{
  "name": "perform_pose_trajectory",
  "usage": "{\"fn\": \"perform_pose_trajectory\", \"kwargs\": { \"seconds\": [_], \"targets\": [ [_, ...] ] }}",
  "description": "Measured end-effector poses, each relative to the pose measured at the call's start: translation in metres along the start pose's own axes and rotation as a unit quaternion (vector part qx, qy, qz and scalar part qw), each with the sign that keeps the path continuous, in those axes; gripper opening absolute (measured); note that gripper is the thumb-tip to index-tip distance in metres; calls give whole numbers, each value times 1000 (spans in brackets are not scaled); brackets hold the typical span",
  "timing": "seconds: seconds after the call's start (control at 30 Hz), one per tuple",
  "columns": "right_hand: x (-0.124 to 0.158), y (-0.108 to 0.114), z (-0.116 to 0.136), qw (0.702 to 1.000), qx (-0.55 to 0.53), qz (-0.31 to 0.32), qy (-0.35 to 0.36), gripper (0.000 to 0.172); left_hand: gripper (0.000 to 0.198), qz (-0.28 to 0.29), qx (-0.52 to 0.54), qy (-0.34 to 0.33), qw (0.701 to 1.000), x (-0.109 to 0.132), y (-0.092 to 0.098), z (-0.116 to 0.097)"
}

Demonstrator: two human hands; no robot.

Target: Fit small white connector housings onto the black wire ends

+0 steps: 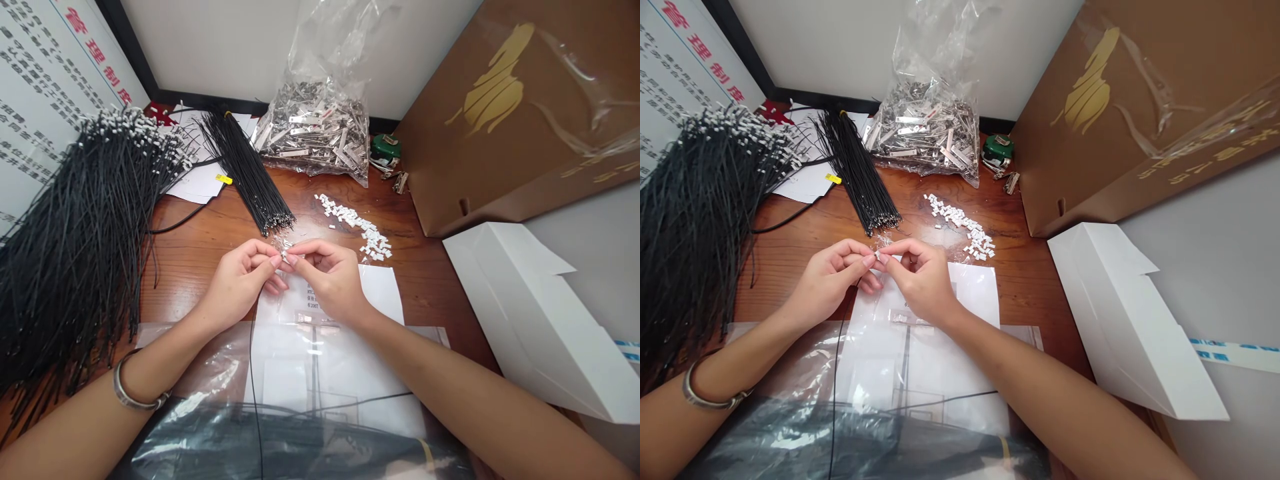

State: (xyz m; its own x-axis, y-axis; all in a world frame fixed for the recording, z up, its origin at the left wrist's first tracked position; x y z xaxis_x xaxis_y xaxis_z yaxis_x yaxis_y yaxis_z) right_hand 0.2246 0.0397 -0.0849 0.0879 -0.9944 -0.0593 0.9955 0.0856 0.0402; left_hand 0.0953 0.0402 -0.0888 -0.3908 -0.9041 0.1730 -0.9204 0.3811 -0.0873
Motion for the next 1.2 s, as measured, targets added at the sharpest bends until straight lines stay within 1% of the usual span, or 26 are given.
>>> {"fn": "perform_pose_trajectory", "kwargs": {
  "seconds": [0.2,0.43,0.63,1.0,1.2],
  "targets": [
    [0,-1,0,1000,2,5,2,12,14,-19,-16,4,1000,0,1,0],
    [1,1,-4,1000,-4,-3,-21,12,15,-29,-22,6,999,0,1,0],
    [0,0,-4,1000,-14,0,-25,15,16,-31,-29,9,999,1,1,1],
    [-3,0,-5,999,-16,7,-29,13,12,-27,-52,7,998,2,2,2],
    [-2,-1,-3,1000,-4,14,-15,14,12,-22,-55,5,998,1,1,2]
  ]
}}
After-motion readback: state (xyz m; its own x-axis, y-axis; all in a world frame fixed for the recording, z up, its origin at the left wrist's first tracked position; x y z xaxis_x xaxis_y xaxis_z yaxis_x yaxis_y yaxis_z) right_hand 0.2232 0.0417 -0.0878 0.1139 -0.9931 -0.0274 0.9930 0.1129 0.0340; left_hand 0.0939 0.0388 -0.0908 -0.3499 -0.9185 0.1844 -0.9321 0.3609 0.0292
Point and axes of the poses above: each hand's wrist, its own x-axis away from the middle knuckle, its own y-axis out of the back of the hand, z = x × y, the point moved 10 cm from there along -x, towards the middle knuckle, and after that the axes turned 6 degrees about z, right-handed, at the moved point
